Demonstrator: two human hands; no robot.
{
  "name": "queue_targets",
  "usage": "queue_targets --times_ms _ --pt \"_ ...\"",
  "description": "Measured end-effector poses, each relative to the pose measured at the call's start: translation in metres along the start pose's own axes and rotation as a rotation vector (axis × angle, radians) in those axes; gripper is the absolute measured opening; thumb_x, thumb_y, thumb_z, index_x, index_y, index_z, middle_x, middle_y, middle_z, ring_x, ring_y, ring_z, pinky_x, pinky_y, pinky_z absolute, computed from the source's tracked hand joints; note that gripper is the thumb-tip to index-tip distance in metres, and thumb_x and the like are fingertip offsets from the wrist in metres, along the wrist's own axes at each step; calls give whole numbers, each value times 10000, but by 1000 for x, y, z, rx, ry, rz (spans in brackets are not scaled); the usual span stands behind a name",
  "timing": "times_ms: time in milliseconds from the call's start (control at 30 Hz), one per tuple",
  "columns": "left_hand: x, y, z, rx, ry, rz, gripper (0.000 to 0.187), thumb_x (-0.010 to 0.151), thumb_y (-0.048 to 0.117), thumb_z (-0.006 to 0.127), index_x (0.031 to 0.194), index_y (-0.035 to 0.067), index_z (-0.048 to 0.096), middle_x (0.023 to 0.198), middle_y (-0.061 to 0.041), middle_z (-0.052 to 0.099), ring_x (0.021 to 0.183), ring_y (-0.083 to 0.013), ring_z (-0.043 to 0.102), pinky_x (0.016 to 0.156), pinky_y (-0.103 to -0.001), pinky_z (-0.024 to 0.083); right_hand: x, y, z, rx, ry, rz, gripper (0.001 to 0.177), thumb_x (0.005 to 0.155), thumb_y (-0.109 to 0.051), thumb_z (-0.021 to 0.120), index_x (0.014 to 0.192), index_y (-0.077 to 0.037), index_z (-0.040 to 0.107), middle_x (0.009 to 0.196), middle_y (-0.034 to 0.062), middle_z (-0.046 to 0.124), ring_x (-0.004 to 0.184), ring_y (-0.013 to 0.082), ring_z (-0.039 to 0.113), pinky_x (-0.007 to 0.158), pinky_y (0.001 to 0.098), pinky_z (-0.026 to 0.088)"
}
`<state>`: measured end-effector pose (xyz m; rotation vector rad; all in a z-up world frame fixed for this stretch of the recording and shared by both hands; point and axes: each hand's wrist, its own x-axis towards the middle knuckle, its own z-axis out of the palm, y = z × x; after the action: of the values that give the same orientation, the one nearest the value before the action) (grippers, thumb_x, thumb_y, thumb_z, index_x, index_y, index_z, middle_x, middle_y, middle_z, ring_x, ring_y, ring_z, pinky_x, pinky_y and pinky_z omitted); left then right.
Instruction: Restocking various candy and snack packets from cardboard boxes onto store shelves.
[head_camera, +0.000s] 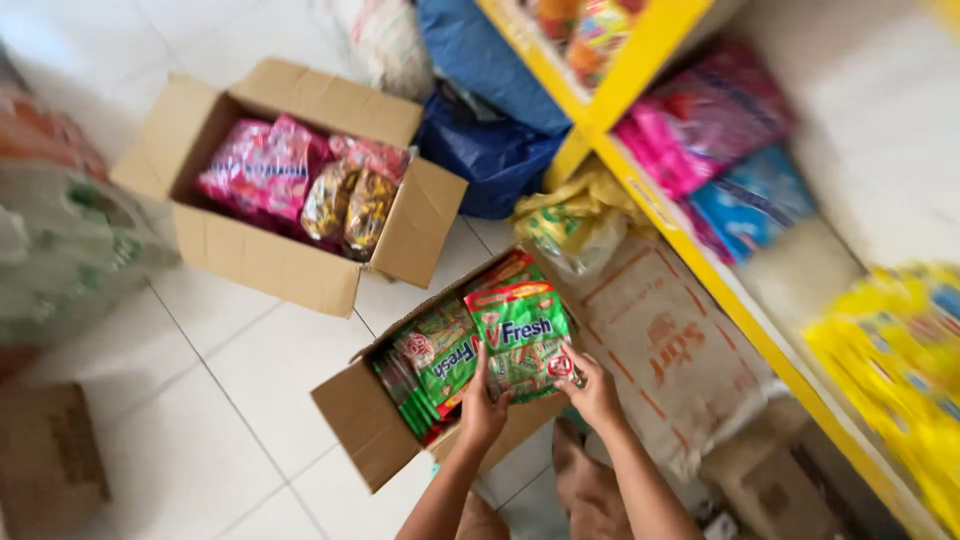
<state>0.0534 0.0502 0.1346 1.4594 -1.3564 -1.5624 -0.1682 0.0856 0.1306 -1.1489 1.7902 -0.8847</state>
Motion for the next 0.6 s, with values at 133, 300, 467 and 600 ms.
queue_targets --times_ms 133,300,467,600 --pt "-47 106 -30 49 -98 -252 1183 801 -129 729 1686 223 27 1107 -285 708 852 -269 703 791 -325 569 -55 -95 -30 -116 131 -103 754 708 35 864 1402 -99 600 1152 147 701 1024 246 689 905 336 535" --pt "-100 192 -49 -93 -231 18 1188 751 -181 691 1625 205 -15 1473 -138 545 1121 -201 694 869 -299 592 -131 -187 -64 -36 299 -244 725 714 38 827 1391 -78 597 1301 184 673 1184 299 663 988 372 518" --pt "-135 271 -38 -51 -371 227 1164 748 -193 681 1629 154 4 1518 -176 490 1163 -221 667 883 -316 584 -200 -234 -101 64 464 -186 712 723 -1 826 1392 -85 597 1313 166 671 1182 266 666 951 356 551" --pt "-162 321 -10 1 -510 245 1120 792 -154 697 1633 139 18 1397 -183 608 1134 -212 695 908 -314 593 -251 -259 -143 -4 598 -143 702 757 -43 843 1408 -97 587 1275 130 703 1084 211 703 884 319 557"
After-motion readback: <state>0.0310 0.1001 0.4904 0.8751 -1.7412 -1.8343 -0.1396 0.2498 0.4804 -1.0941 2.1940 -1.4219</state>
